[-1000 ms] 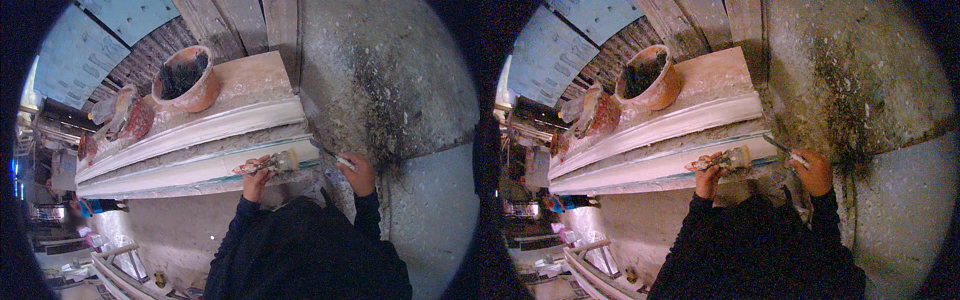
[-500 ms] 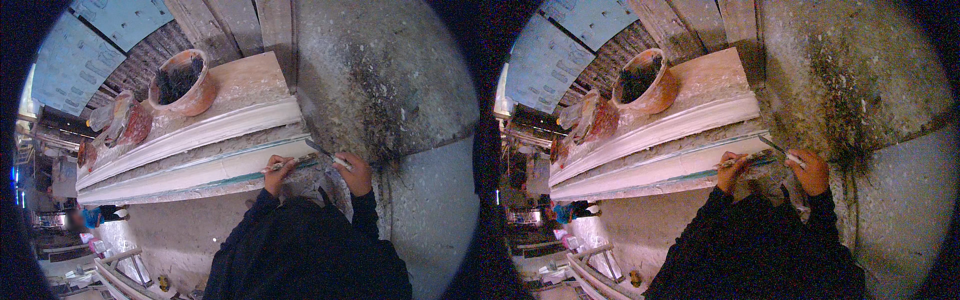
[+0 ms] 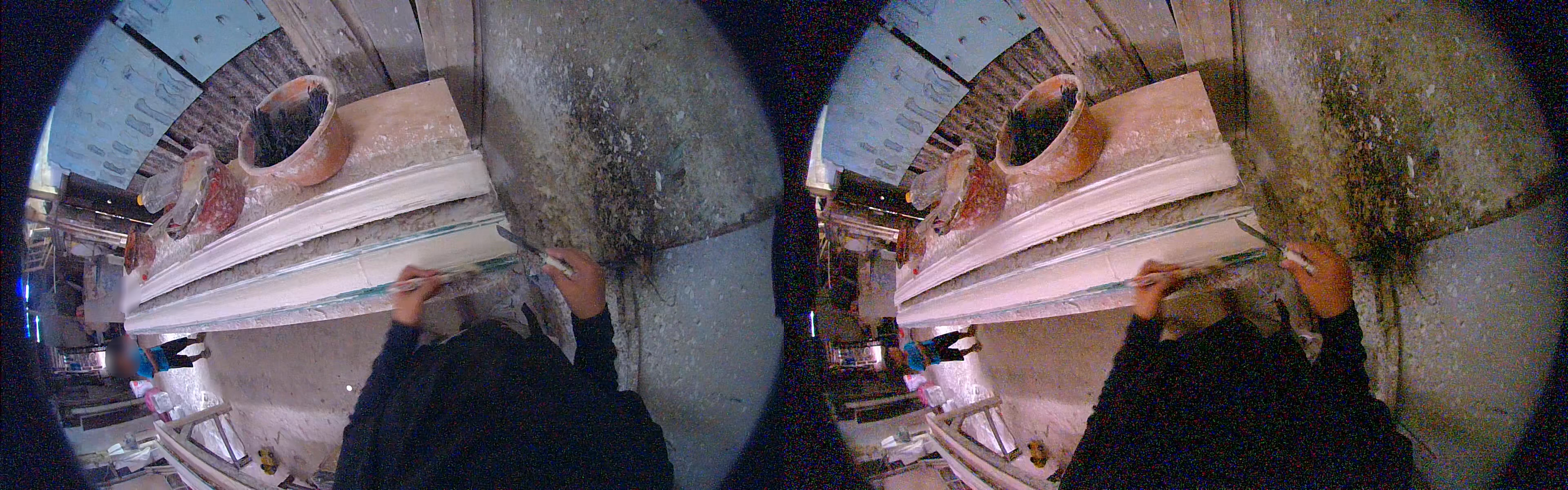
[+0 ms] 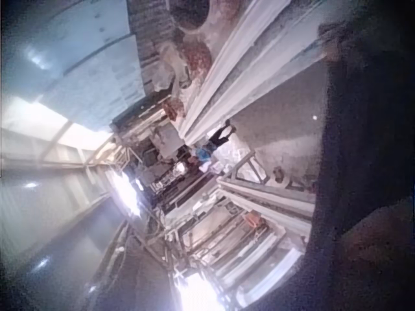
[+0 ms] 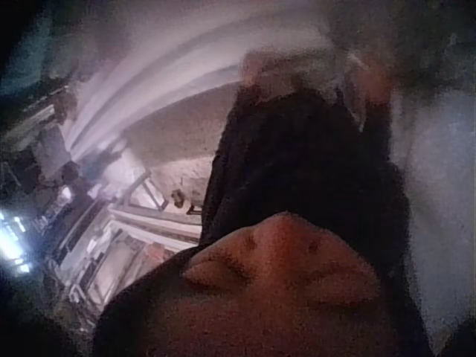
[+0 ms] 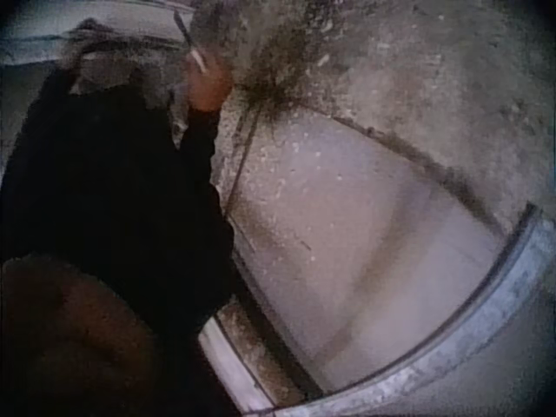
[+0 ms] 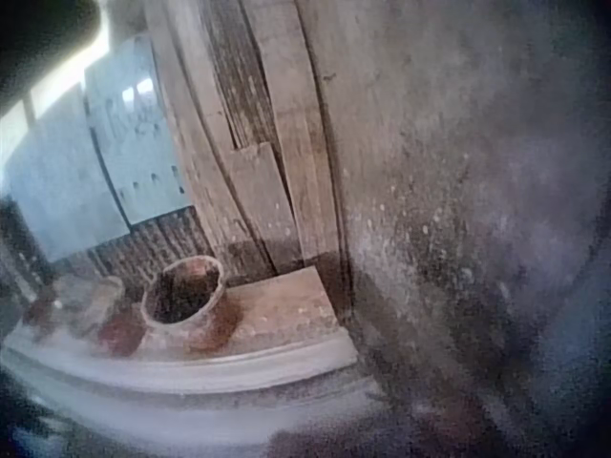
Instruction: The person uses a putty knife to apply a white compound along the edges of a long white molding piece resting on a workbench. The person repeatedly scrapes the compound from a smaller tool onto the molding and smooths it along the length of the piece.
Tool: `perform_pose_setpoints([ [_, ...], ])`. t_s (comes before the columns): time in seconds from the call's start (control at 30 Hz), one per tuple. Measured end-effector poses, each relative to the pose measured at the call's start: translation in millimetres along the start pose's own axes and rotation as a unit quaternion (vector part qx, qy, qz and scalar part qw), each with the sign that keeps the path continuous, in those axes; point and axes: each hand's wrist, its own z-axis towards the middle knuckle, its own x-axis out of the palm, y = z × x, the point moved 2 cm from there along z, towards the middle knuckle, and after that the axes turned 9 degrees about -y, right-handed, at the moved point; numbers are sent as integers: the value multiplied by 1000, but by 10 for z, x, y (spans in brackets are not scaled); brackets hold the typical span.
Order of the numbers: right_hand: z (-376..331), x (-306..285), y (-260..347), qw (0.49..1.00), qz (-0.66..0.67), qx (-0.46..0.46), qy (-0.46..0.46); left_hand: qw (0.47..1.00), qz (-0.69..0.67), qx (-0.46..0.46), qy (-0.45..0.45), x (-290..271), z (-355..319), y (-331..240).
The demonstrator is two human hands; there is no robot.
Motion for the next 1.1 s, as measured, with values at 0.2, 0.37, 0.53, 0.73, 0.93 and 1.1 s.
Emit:
perform_pose_setpoints([
  [0.2, 10, -3, -89, 1000, 4, 9, -7, 876, 287, 234, -309, -2243, -293, -682],
  [0.37, 62, 94, -67, 999, 13, 11, 31, 931, 149, 132, -306, -2263, -486, -913],
  [0.53, 93, 249, 54, 998, 10, -21, 57, 976, 128, 74, -157, -766, -280, -564],
  [0.73, 128, 385, 255, 995, 46, -41, 77, 978, -132, -107, -119, -5, -216, 9],
  [0.93, 139, 392, 218, 996, 32, -54, 71, 974, -5, 4, -227, -1423, -111, 24],
  [1.1, 184, 490, 336, 994, 39, -69, 80, 813, 259, 203, -480, -2880, -131, -490],
])
